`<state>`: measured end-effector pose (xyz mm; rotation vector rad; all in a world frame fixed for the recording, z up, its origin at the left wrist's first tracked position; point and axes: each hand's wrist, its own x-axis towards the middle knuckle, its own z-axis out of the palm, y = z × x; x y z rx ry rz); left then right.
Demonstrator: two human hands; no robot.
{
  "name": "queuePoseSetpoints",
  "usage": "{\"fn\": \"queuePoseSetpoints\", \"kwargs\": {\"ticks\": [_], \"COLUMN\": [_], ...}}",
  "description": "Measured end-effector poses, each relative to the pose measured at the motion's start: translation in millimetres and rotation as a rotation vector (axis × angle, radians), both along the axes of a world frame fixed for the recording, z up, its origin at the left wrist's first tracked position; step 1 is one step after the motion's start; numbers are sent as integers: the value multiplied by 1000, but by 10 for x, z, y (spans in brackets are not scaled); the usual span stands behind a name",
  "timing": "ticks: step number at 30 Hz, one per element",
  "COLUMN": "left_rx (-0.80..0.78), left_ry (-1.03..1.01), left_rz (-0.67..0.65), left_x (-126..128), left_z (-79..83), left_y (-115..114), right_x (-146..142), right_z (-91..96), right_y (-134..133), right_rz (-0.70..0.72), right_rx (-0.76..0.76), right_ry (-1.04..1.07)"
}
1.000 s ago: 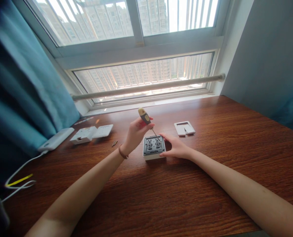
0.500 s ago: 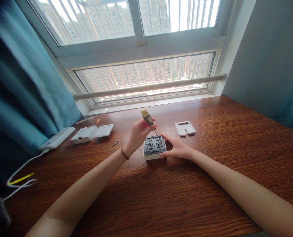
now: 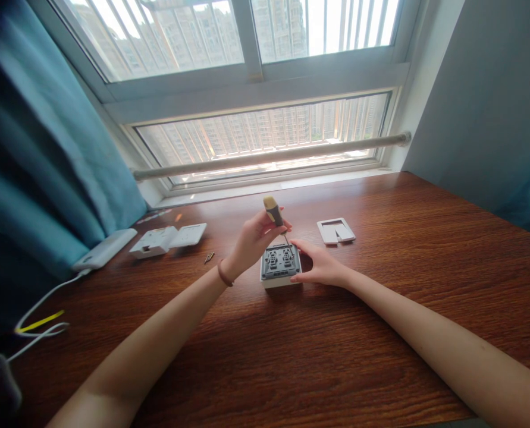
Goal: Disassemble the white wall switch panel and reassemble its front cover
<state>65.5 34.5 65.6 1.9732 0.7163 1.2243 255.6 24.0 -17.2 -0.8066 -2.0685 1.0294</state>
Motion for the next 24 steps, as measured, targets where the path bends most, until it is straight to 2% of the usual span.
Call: {"fn": "queuePoseSetpoints", "kwargs": {"ticks": [6,11,18,24], "left_rx": [57,-34,-222,-305], "left_ry": [102,129,-60,-123], "left_rz": [-33,-227,-378,-372], "left_x": [31,138,138,77], "left_z": [127,211,147,111], "left_y": [63,193,205,163], "right_x": [-14,-19,-12,1], "right_z": [28,66,46,21], "right_y": [-17,-35,-17,-13], "right_rz": [-5,-10,-6,-2], "right_rx": [-14,-15,25,19], "right_ry": [-12,-31,-28,-17]}}
